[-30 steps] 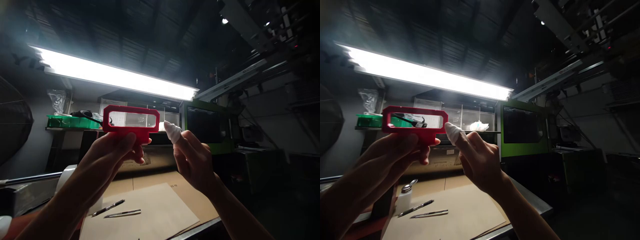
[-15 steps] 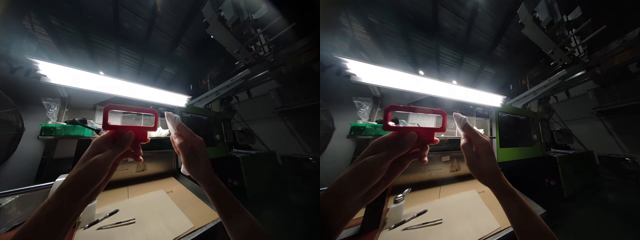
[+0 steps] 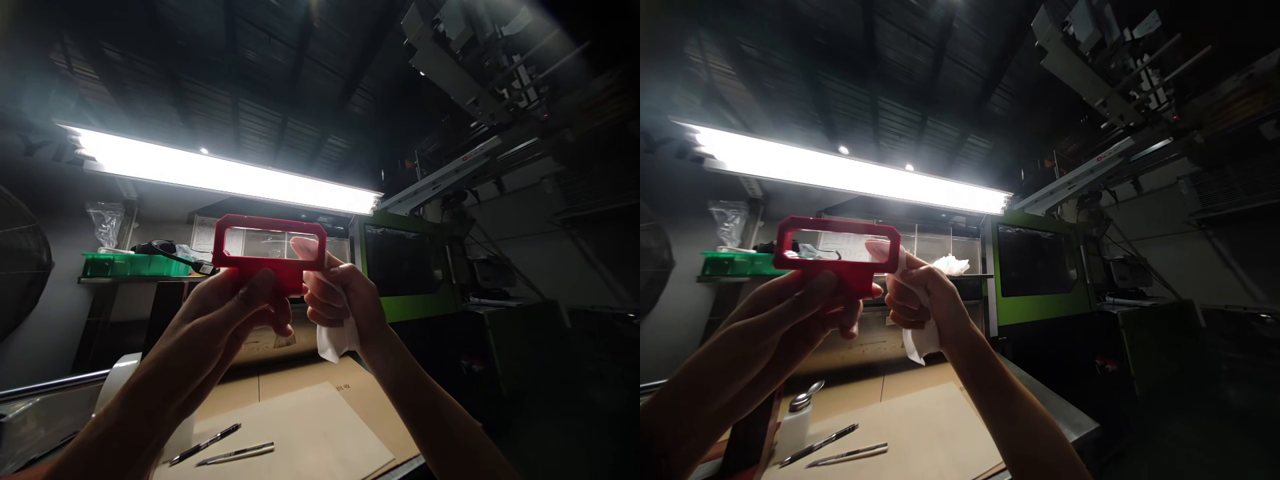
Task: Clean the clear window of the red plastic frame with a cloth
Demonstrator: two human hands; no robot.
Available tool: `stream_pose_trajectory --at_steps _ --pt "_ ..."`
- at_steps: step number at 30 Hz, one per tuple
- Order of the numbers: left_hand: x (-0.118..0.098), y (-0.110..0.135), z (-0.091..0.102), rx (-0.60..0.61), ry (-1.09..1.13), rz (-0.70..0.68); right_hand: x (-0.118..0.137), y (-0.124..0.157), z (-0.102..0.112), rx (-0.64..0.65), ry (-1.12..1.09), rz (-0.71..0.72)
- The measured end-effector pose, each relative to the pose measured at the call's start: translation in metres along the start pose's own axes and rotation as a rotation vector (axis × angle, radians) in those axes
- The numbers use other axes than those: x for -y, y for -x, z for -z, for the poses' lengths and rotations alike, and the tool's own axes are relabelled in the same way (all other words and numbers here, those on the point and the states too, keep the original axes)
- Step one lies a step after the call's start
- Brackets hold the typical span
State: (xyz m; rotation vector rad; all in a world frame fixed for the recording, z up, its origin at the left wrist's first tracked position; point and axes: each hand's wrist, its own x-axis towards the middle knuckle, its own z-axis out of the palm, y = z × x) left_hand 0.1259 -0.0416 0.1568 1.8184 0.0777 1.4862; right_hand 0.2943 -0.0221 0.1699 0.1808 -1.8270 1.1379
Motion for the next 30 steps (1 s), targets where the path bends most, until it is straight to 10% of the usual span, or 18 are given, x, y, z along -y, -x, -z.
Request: stream_pose_trajectory --at_steps 30 --pt "0.009 0.002 0.008 -0.011 -0.005 0.02 -0.02 -0.004 0.003 -0.065 -0.078 0.04"
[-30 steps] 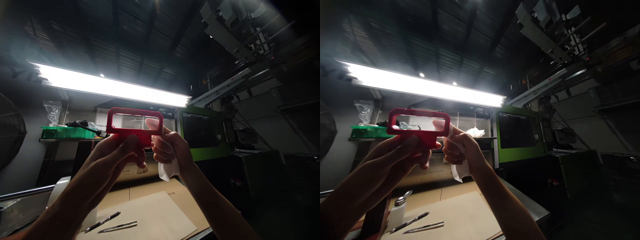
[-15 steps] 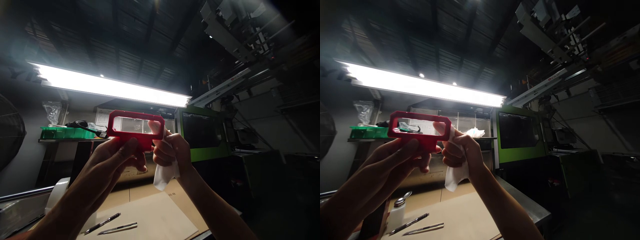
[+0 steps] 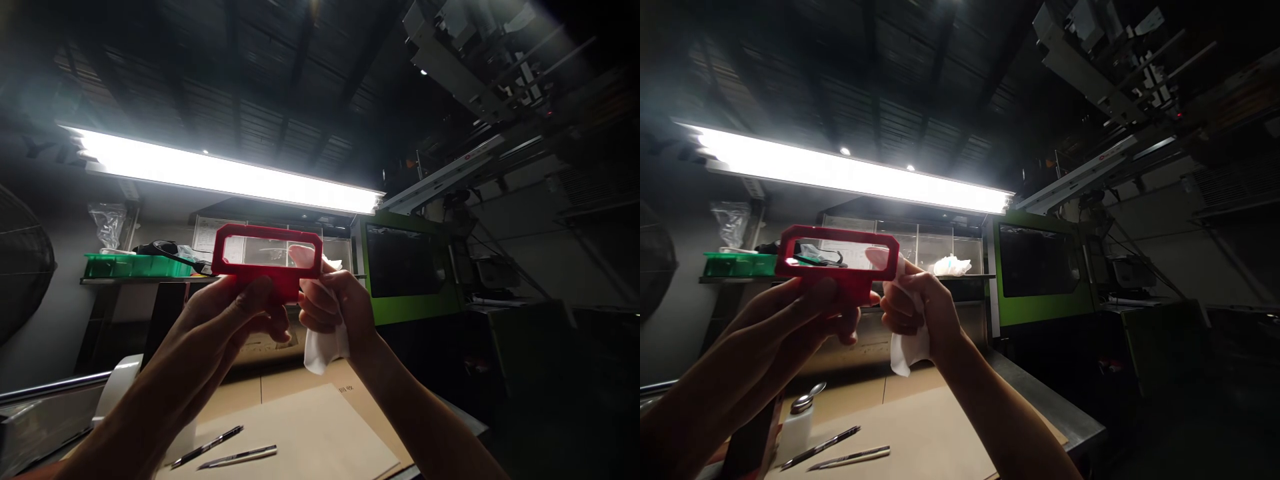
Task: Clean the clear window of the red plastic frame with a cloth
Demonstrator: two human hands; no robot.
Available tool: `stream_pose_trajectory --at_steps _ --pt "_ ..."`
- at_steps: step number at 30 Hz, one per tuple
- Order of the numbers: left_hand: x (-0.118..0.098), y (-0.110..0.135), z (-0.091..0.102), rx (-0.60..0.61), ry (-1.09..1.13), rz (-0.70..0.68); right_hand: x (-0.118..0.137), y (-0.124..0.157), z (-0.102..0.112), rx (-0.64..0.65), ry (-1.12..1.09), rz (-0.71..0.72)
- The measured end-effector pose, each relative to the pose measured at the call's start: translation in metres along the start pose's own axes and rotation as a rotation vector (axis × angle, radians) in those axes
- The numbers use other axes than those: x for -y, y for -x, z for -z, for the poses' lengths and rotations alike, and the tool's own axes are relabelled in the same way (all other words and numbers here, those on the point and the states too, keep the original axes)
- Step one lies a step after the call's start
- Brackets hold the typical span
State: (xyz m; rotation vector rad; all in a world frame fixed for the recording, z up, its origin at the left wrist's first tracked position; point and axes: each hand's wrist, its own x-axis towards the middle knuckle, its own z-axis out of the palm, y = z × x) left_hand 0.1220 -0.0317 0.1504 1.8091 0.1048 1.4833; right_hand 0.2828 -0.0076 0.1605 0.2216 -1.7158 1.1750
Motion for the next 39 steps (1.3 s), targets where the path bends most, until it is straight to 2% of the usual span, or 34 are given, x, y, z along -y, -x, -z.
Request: stream_pose_trajectory --at_steps 8,15,19,30,34,39 --pt "0.001 0.003 0.0 -0.016 -0.016 0.005 -0.001 0.001 -0.002 0.014 -0.021 -0.057" --pt "0.004 0.004 0.001 -0.016 0.005 0.028 -0.01 0.006 -0.003 -0.045 -0.122 0.079" --pt "0.004 0.002 0.003 -0.024 0.001 0.012 -0.013 0.008 0.0 -0.108 -0.11 0.093" --pt "0.011 0.002 0.009 -0.041 -0.016 0.001 -0.012 0.002 -0.002 0.011 -0.186 0.064" --pt "0.011 0.003 0.01 -0.05 -0.015 0.005 -0.014 0.003 -0.001 -0.071 -0.17 0.11" --pt "0.011 0.004 0.011 -0.042 0.004 0.017 -0.016 0.005 0.002 -0.213 -0.045 0.166"
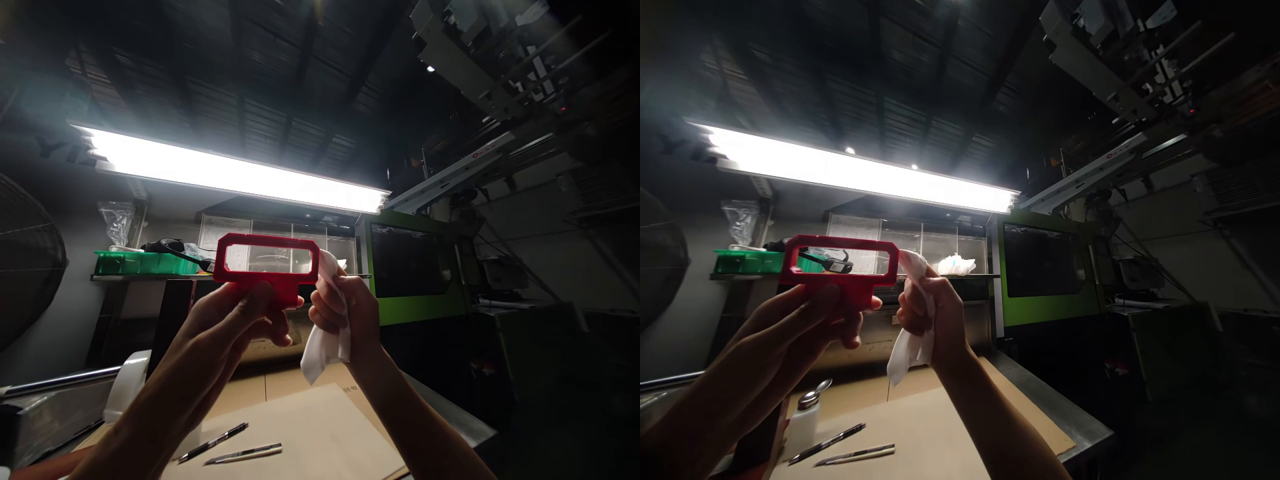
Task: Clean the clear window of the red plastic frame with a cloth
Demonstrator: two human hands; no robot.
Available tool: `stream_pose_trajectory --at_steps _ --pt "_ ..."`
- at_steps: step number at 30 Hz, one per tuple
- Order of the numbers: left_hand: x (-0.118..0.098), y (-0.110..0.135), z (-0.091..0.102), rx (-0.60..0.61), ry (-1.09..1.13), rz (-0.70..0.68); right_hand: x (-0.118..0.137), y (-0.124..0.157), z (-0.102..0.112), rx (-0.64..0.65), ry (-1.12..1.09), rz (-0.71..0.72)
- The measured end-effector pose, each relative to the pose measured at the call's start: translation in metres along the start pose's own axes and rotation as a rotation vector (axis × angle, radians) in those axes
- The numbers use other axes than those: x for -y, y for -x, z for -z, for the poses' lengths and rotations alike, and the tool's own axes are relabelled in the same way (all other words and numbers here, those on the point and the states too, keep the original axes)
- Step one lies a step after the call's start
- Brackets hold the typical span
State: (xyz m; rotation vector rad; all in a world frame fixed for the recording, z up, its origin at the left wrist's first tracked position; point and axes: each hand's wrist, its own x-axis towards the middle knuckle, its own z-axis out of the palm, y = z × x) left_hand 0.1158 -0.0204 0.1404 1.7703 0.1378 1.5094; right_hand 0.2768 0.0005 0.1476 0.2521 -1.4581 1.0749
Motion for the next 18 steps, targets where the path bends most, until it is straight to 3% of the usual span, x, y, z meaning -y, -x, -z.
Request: stream_pose_trajectory --at_steps 4,8,13,18 --pt "0.001 0.0 0.001 -0.011 0.014 -0.004 0.0 0.007 0.005 -0.102 0.238 0.087" --pt "0.001 0.001 0.003 -0.008 -0.024 -0.013 0.005 0.024 0.009 -0.206 0.814 0.409" --pt "0.002 -0.001 -0.002 -0.043 -0.085 -0.028 0.013 0.04 0.003 0.013 1.453 0.788" --pt "0.005 -0.002 -0.003 -0.053 -0.12 -0.019 0.013 0.038 -0.012 0.179 1.794 0.965"
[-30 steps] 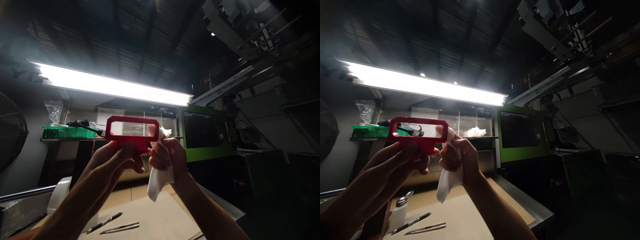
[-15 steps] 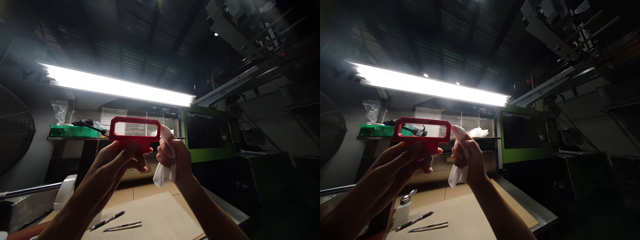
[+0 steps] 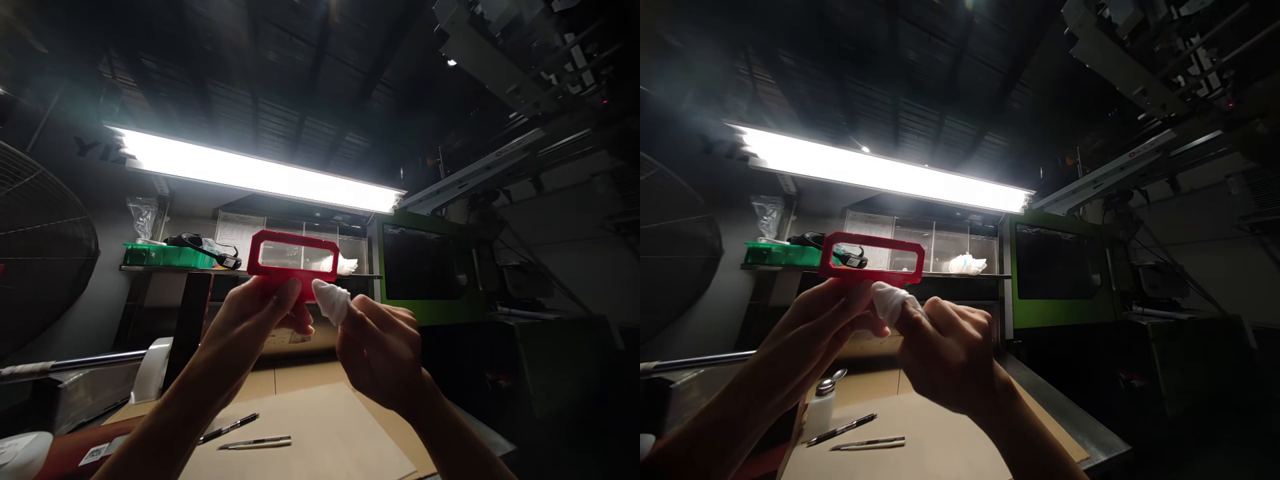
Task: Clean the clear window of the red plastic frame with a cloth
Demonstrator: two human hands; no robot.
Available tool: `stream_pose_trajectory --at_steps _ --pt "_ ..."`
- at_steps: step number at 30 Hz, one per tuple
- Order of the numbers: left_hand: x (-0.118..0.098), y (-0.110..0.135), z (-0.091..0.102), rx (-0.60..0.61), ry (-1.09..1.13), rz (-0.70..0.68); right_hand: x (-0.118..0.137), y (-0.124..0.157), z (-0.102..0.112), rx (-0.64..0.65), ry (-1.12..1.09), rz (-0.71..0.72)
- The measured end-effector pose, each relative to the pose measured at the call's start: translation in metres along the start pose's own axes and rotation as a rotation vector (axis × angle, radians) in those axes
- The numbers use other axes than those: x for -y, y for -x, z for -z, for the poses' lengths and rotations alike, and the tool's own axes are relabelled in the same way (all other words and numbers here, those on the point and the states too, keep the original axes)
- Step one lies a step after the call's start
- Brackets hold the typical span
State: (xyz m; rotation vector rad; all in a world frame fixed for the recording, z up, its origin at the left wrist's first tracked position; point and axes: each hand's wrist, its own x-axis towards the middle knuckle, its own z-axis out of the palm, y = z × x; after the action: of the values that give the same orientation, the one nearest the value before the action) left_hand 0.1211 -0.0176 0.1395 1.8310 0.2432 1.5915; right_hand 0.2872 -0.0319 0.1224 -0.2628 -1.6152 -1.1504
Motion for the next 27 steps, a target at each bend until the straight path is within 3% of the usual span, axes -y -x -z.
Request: stream_pose_trajectory --at_steps 5,13,21,27 --pt "0.0 0.0 -0.001 0.016 -0.048 0.008 0.004 -0.014 -0.002 0.03 0.217 0.061" --pt "0.005 -0.001 0.002 -0.008 -0.074 0.03 0.007 -0.028 -0.005 0.095 0.349 0.053" --pt "-0.003 0.005 -0.005 -0.036 -0.013 0.043 0.007 -0.026 -0.005 0.169 0.284 0.072" --pt "-0.006 0.007 -0.007 -0.041 -0.041 0.065 0.003 -0.023 -0.002 0.101 0.244 0.067"
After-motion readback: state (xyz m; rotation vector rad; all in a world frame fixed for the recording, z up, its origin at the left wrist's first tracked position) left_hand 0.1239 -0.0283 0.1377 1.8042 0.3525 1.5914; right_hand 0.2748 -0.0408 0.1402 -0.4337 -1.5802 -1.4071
